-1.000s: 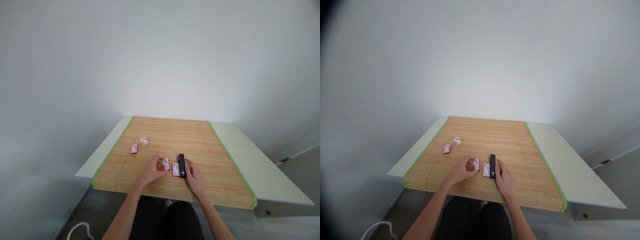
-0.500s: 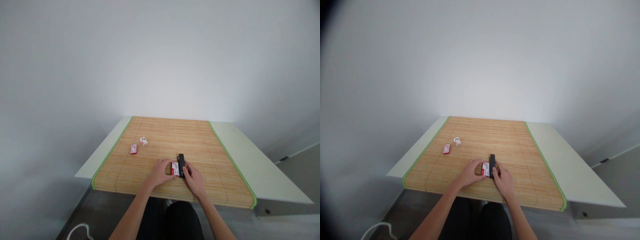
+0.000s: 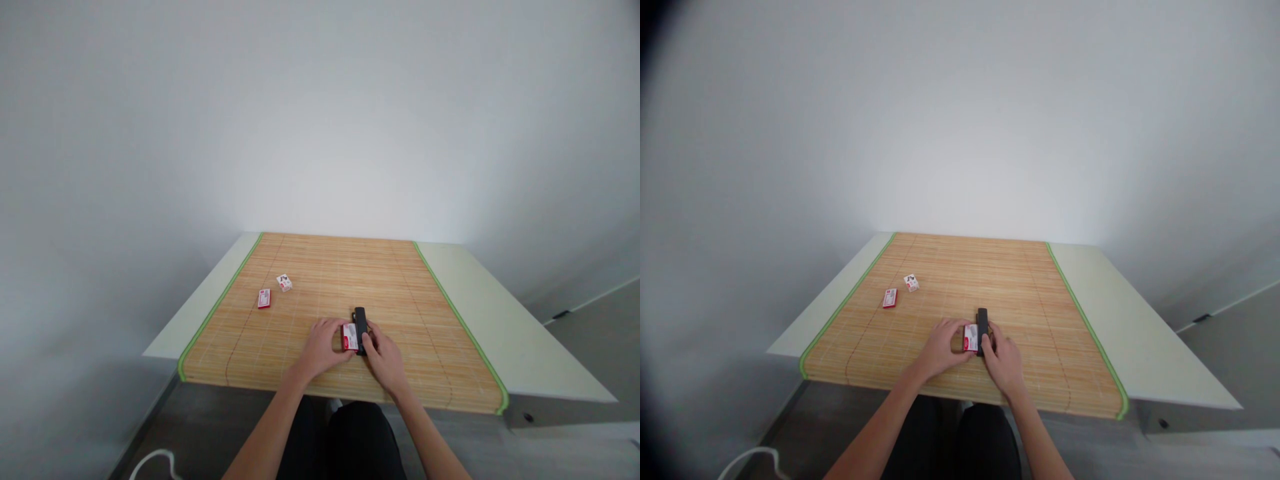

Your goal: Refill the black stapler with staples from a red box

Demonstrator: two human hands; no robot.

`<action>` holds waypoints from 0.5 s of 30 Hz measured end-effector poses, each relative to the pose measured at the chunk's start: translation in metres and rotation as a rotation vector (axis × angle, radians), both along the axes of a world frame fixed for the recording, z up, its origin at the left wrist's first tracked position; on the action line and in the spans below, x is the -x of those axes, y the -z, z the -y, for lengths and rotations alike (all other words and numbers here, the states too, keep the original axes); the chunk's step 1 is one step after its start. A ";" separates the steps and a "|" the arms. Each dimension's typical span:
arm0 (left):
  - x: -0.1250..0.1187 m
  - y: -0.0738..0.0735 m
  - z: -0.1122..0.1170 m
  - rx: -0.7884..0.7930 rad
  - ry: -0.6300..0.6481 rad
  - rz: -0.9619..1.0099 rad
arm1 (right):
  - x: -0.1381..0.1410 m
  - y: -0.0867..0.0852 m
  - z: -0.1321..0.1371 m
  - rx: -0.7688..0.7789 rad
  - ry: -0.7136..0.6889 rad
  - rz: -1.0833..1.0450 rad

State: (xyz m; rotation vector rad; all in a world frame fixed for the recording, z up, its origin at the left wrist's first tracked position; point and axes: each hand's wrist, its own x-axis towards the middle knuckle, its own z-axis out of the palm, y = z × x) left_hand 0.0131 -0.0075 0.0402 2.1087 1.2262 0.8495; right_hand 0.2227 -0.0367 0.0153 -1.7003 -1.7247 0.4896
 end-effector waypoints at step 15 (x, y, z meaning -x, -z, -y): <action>0.165 0.019 -0.057 -0.160 -0.645 -0.131 | 0.003 -0.007 0.004 -0.020 0.011 -0.098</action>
